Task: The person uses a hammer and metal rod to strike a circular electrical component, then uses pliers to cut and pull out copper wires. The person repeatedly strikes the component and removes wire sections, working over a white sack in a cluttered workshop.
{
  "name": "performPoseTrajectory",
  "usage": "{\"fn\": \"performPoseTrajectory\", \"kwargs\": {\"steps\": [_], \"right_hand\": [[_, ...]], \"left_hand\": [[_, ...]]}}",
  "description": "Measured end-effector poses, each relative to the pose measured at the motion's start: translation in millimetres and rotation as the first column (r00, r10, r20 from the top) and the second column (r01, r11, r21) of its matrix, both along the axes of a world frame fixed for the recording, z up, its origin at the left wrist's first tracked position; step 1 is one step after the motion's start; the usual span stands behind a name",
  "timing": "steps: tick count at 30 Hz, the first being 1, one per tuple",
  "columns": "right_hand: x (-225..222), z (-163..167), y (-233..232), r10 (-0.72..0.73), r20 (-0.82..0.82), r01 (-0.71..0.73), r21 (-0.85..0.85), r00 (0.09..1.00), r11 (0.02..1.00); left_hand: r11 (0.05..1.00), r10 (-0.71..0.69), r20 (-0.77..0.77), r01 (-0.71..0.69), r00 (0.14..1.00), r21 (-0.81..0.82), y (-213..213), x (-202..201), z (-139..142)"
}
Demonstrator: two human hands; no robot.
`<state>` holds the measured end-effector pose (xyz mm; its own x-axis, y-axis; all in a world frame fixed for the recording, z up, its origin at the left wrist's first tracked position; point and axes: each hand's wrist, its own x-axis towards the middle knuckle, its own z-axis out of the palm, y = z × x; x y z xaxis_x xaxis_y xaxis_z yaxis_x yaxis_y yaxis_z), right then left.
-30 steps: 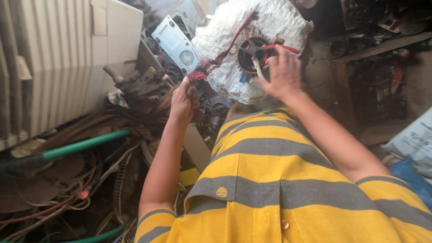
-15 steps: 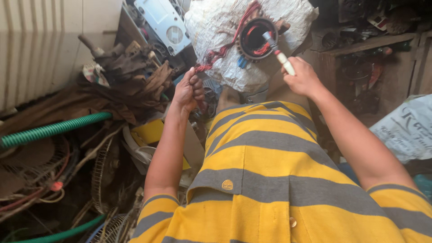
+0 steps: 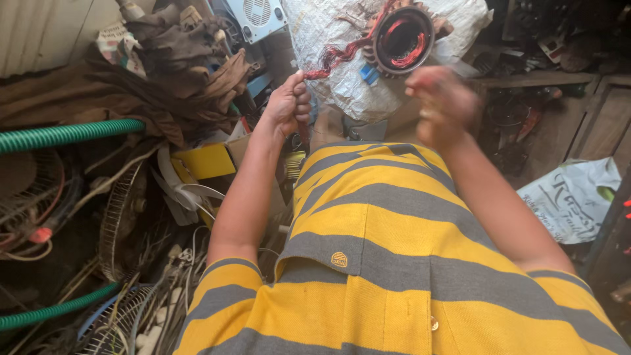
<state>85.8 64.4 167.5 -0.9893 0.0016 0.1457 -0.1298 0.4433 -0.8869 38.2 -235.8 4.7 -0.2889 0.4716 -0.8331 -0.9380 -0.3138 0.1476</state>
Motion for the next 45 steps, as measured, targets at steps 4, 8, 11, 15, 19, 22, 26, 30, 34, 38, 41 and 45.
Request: {"fn": "performPoseTrajectory", "kwargs": {"steps": [4,8,11,15,19,22,26,30,34,38,41,45], "right_hand": [[-5.3,-22.1,-8.8,-0.024,0.410,-0.097,0.273,0.912,0.957],[1.9,-5.7,-4.9,0.069,0.142,-0.089,0.136,0.987,0.987],[-3.1,-8.2,-4.2,0.054,0.061,-0.064,0.180,0.997,0.982],[-9.6,-35.0,0.8,-0.153,0.477,0.006,0.297,0.866,0.955],[-0.5,-62.0,11.4,-0.084,0.433,-0.035,0.259,0.898,0.965],[8.0,-77.6,14.8,-0.079,0.375,-0.057,0.340,0.923,0.939],[19.1,-85.8,10.9,-0.174,0.217,0.059,0.452,0.961,0.890],[12.6,-73.7,3.9,-0.231,0.018,0.162,0.660,0.973,0.733],[-28.7,-50.2,-1.3,-0.226,-0.035,0.219,0.422,0.973,0.880],[-77.1,-36.5,-7.9,-0.185,0.188,0.192,-0.022,0.965,0.981],[-97.4,-34.0,-8.2,-0.115,0.337,0.145,-0.067,0.934,0.987],[-105.3,-28.5,-4.7,-0.008,0.451,0.114,-0.208,0.893,0.971]], "left_hand": [[0.999,-0.048,-0.023,0.047,0.999,-0.022,1.3,2.7,-3.2],[0.998,-0.050,-0.040,0.048,0.998,-0.046,2.4,1.6,-2.3],[0.993,-0.088,-0.102,0.078,0.991,-0.094,2.2,-0.7,0.6],[0.982,-0.145,-0.145,0.125,0.979,-0.139,1.4,-2.9,5.3],[0.978,-0.147,-0.174,0.117,0.974,-0.170,1.0,-5.5,7.8],[0.994,-0.070,-0.121,0.059,0.990,-0.090,-1.5,-8.6,10.5],[0.991,0.120,-0.137,-0.110,0.983,0.078,-11.0,-13.2,20.6],[0.985,0.160,-0.129,-0.150,0.979,0.083,-24.0,-20.1,38.7],[0.981,0.144,-0.168,-0.117,0.975,0.156,-34.4,-29.3,60.1],[0.972,0.121,-0.210,-0.074,0.970,0.222,-36.9,-34.7,84.0],[0.991,0.075,-0.319,-0.034,0.945,0.131,-36.7,-39.5,104.5],[0.999,0.008,-0.431,0.010,0.902,0.039,-36.4,-45.4,128.8]]}}
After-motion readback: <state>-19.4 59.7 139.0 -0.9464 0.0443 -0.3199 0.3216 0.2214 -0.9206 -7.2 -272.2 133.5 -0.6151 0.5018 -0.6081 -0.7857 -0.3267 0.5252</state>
